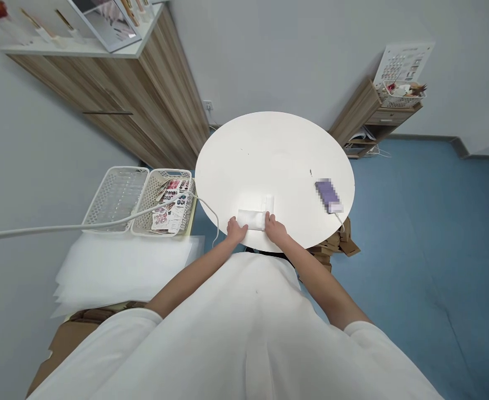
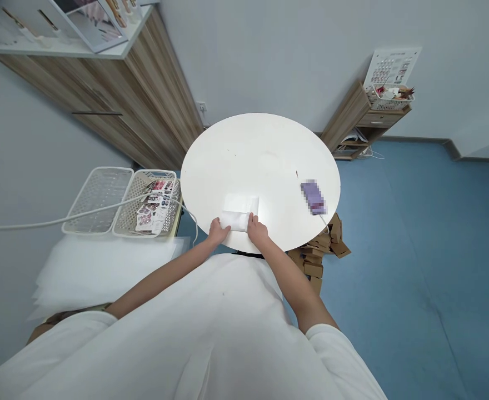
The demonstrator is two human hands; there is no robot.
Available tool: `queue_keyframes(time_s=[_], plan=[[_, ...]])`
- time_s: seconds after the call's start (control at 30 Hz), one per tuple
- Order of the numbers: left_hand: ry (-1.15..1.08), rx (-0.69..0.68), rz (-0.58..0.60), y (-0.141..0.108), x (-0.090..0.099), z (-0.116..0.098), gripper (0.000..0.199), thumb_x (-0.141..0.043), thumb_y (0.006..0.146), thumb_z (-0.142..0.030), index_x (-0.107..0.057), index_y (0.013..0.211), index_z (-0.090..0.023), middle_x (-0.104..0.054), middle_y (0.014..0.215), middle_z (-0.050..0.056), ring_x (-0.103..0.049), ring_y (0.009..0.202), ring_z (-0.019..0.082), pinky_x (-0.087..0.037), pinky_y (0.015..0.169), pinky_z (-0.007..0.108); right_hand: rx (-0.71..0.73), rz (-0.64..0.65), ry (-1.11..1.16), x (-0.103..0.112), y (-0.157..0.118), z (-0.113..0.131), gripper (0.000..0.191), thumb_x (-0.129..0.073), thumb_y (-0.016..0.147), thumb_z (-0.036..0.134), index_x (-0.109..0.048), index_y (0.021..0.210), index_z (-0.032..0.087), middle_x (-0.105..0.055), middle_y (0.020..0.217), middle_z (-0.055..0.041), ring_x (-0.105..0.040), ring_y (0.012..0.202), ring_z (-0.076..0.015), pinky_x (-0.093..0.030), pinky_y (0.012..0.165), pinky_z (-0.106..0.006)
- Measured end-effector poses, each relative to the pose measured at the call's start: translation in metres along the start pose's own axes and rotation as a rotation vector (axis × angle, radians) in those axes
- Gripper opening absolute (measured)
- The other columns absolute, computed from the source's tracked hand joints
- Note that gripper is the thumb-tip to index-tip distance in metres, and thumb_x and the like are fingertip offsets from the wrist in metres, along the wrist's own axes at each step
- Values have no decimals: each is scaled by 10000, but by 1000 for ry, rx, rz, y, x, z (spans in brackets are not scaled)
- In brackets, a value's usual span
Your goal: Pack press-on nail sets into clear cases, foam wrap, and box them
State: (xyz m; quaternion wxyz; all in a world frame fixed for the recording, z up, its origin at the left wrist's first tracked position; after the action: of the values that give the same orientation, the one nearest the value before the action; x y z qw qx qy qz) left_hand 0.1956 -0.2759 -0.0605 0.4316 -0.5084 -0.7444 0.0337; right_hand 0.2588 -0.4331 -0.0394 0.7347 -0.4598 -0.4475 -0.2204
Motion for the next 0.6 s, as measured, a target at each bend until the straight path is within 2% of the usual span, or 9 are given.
queue_keyframes(time_s=[0.1,0.17,0.27,0.37,0.43,0.53,0.6], plan=[[-238,123,-12,2,-4,2,668,-615,730,-356,-257,1257,-157,-421,1249,187,-480,1139,249,-450,847,355,0,20,25,3,-1,2,737,-404,758,50,-108,1430,111,-361,1310,-251,-622,799,-244,-476,626,-346],[-411,198,32,2,-8,2,669,-634,727,-363,-265,1245,-160,-492,1127,152,-579,931,190,-482,711,303,1,33,57,5,-3,2,709,-400,784,68,-108,1428,114,-376,1288,-247,-615,813,-248,-467,636,-342],[-553,219,131,3,-12,-2,558,-635,734,-360,-357,1173,-153,-549,871,57,-552,615,98,-444,537,239,3,43,106,6,-5,-1,666,-387,828,112,-95,1426,118,-395,1252,-228,-601,828,-243,-449,647,-332],[-546,122,197,3,-12,-12,340,-658,699,-321,-495,951,-163,-509,692,-13,-467,503,63,-380,461,206,3,59,153,7,-6,-4,654,-392,852,148,-76,1424,121,-390,1247,-205,-582,849,-226,-431,664,-312],[-505,12,212,2,-12,-23,232,-663,669,-268,-514,815,-168,-484,638,-31,-445,499,62,-361,457,199,8,64,184,7,-6,-5,657,-404,855,166,-77,1422,114,-390,1249,-195,-566,872,-221,-421,681,-303],[-377,-144,218,0,-17,-44,164,-643,646,-208,-512,738,-175,-475,601,-42,-446,521,71,-372,492,203,37,51,256,7,-3,-2,662,-435,841,166,-108,1414,112,-424,1229,-179,-539,907,-216,-411,712,-298],[-262,-223,221,-3,-23,-57,134,-630,643,-193,-515,712,-180,-484,595,-42,-459,540,81,-392,528,216,59,25,356,8,-1,1,618,-456,817,140,-212,1384,118,-493,1143,-150,-525,904,-207,-406,722,-295]])
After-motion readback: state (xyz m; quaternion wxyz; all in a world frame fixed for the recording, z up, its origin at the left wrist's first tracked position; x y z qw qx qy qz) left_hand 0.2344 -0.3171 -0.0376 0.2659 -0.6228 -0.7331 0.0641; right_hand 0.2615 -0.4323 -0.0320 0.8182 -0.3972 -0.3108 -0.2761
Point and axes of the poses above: each hand's wrist, its own y-axis towards the middle knuckle, its own x-axis out of the back of the hand, z = x × y, the point moved 6 cm from there along y, towards the middle knuckle
